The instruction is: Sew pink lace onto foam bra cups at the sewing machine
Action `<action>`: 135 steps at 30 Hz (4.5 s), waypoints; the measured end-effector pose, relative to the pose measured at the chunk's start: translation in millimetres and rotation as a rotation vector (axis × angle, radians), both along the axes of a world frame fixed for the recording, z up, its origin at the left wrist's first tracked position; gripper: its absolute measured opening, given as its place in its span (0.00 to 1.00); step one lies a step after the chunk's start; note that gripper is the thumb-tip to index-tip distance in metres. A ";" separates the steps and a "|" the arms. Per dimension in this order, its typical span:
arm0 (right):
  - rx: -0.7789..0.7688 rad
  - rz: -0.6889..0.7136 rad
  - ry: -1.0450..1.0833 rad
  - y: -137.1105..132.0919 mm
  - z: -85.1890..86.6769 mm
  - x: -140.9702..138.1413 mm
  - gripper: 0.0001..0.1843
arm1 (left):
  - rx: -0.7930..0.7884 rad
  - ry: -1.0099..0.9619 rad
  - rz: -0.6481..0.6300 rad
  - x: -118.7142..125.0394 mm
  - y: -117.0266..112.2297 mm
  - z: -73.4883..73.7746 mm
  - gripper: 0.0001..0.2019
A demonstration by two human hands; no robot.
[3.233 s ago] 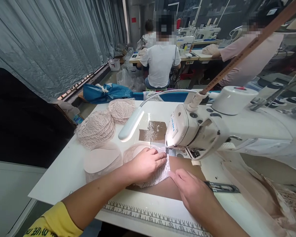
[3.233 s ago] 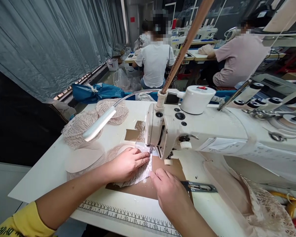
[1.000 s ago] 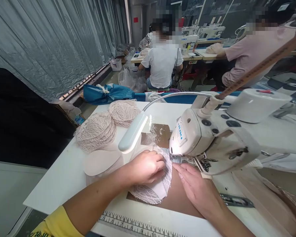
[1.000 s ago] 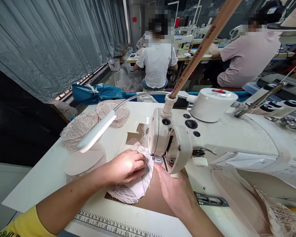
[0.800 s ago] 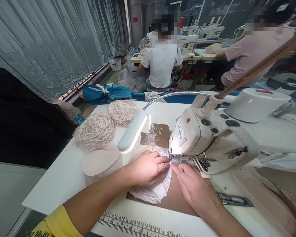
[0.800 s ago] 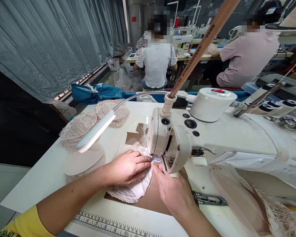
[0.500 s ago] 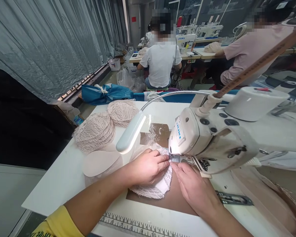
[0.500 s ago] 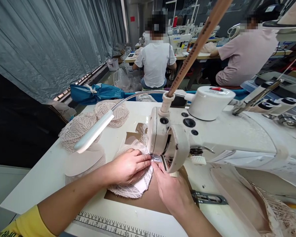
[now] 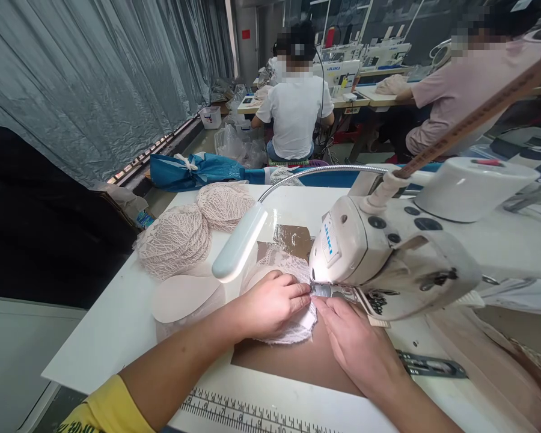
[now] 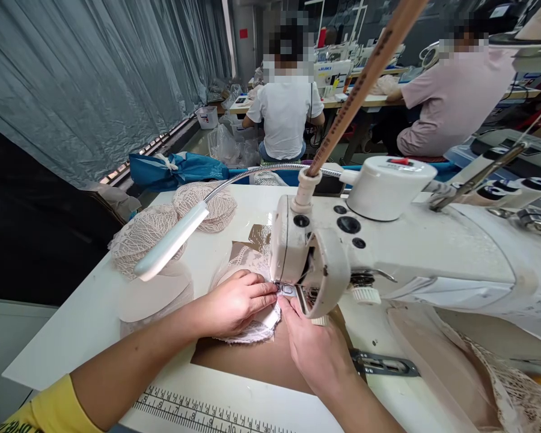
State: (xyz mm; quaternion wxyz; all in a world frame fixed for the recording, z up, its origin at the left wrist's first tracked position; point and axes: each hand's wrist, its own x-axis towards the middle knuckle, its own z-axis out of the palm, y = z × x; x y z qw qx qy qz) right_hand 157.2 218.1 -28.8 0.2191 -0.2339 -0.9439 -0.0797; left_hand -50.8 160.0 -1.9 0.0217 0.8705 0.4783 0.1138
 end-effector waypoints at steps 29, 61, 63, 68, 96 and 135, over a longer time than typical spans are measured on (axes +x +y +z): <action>-0.140 0.091 0.011 8.9 3.7 0.4 0.22 | 0.046 -0.061 0.140 -5.8 4.4 -3.5 0.15; -0.104 0.044 0.041 -2.2 4.4 1.5 0.21 | -0.004 -0.092 0.008 -0.3 -4.0 3.2 0.19; -0.122 0.092 0.036 -3.8 4.9 2.5 0.22 | -0.003 -0.109 0.002 -2.1 -4.1 4.4 0.18; -0.131 0.126 0.007 -4.7 6.1 2.5 0.22 | -0.018 -0.127 -0.029 -4.9 -4.7 6.2 0.17; -0.150 0.067 0.049 -1.3 6.7 4.0 0.21 | 0.058 -0.097 -0.001 6.0 -2.8 3.5 0.15; -0.129 0.078 0.037 1.4 2.2 4.0 0.20 | 0.120 -0.120 0.235 -14.3 10.0 -11.1 0.14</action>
